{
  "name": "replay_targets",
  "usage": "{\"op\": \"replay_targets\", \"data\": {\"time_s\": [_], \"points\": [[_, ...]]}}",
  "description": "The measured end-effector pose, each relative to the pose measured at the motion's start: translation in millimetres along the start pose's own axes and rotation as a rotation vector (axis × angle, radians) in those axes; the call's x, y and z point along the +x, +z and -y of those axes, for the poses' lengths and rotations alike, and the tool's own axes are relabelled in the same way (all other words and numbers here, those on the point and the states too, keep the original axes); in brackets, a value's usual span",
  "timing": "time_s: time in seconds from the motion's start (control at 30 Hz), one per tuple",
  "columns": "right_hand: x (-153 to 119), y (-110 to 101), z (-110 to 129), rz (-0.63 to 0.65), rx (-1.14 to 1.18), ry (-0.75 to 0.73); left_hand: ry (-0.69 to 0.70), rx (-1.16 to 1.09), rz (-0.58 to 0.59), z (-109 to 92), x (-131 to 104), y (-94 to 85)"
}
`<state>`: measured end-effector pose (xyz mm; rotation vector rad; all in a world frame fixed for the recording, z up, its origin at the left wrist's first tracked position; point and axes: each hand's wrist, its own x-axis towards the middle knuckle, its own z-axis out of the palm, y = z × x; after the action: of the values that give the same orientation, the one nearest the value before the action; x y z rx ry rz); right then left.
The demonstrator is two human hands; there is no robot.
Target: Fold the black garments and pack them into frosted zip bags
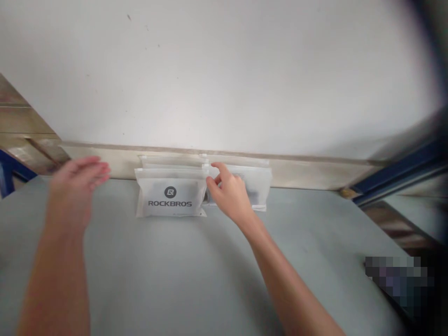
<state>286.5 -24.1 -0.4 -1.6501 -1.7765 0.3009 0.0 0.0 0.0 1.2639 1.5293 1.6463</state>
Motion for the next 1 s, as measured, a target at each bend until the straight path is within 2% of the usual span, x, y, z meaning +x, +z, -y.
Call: {"op": "replay_targets", "data": {"time_s": [0.1,0.17,0.27,0.37,0.5,0.57,0.63,0.7,0.8,1.0], "points": [[-1.6,-13.6,-7.0,-0.024,0.056,-0.019,-0.125,-0.036,0.104,29.6,-0.1,21.9],[-2.6,-25.3,-10.3,-0.043,0.088,-0.029,-0.156,-0.049,0.164,42.7,-1.2,36.0],[-4.0,-39.3,-10.6,-0.077,0.113,-0.071,-0.133,-0.026,0.219,43.1,-2.9,44.2],[-7.1,-47.8,-3.1,-0.086,0.095,-0.167,-0.099,0.063,0.385,19.3,-7.7,40.5],[-16.4,-56.0,17.2,0.002,0.007,-0.436,-0.022,0.171,0.663,-34.6,-28.0,44.4],[-21.9,-60.4,27.0,0.101,-0.029,-0.563,0.093,0.241,0.797,-60.1,-43.1,55.0],[-26.6,-65.3,32.8,0.174,-0.087,-0.578,0.237,0.308,0.883,-78.7,-57.4,68.0],[-29.5,-70.9,33.5,0.194,-0.145,-0.521,0.354,0.361,0.907,-89.4,-67.8,79.1],[-30.8,-81.4,28.2,0.269,-0.132,-0.503,0.452,0.409,0.926,-95.1,-74.8,87.5],[-29.0,-106.0,16.4,0.457,-0.12,-0.486,0.529,0.493,0.929,-96.9,-73.3,83.3]]}}
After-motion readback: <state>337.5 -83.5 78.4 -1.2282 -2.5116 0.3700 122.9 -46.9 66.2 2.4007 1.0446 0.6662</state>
